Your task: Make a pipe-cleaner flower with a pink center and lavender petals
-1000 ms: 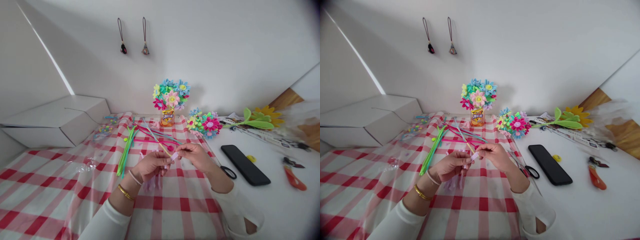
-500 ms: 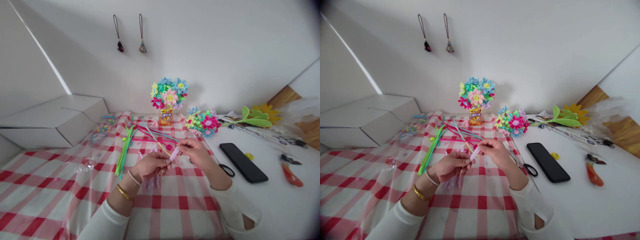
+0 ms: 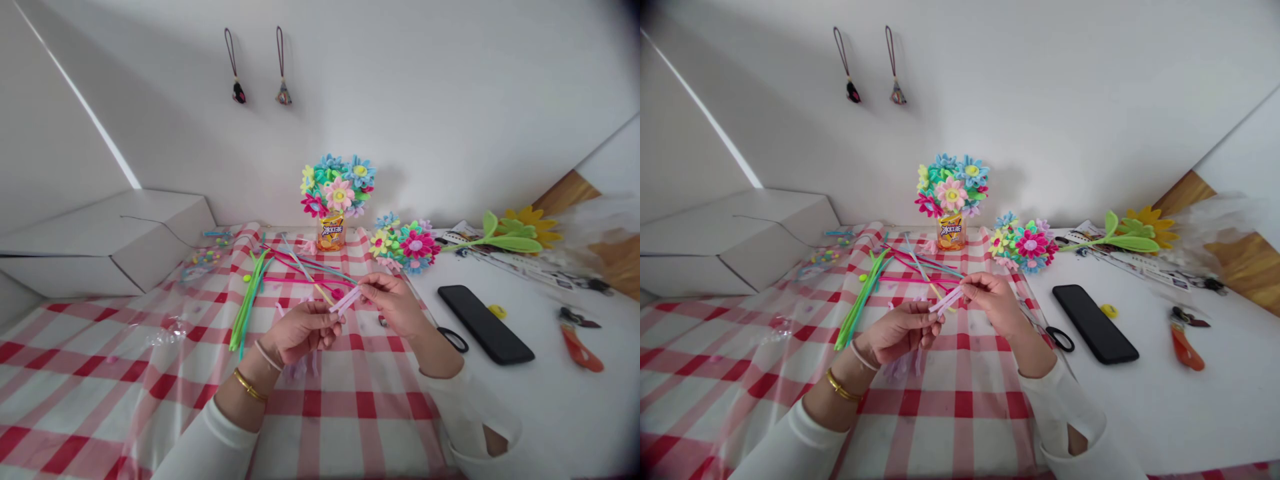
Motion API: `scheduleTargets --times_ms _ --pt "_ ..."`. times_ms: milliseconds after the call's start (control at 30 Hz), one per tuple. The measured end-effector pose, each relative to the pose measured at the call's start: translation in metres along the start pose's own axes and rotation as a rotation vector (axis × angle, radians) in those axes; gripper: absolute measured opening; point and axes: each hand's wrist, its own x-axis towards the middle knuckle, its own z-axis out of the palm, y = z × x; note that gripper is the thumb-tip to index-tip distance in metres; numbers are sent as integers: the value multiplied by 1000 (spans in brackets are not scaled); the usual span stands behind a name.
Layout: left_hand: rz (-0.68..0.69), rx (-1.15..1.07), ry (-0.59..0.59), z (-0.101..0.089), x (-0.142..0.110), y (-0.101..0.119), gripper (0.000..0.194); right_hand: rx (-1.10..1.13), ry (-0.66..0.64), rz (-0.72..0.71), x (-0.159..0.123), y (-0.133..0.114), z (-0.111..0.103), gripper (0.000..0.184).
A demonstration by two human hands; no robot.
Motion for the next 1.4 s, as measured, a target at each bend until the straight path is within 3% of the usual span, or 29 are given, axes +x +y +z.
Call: scheduleTargets --times_ms 267,567,767,1067,1267,1400 --pt "4 49 22 2 -1 0 15 16 -32 16 -1 1 1 16" --pt "-11 191 192 0 3 1 20 -110 -48 -28 -3 -1 2 19" --pt "46 16 146 -2 4 0 17 -126 25 -70 0 -5 -2 15" --pt "1 -10 45 -1 1 0 12 -138 30 -75 -2 -3 -1 14" --pt "-8 53 59 3 0 0 15 -138 18 -65 -1 -1 -2 16" --pt "-6 215 167 7 2 0 21 -141 -13 -87 -2 0 1 14"
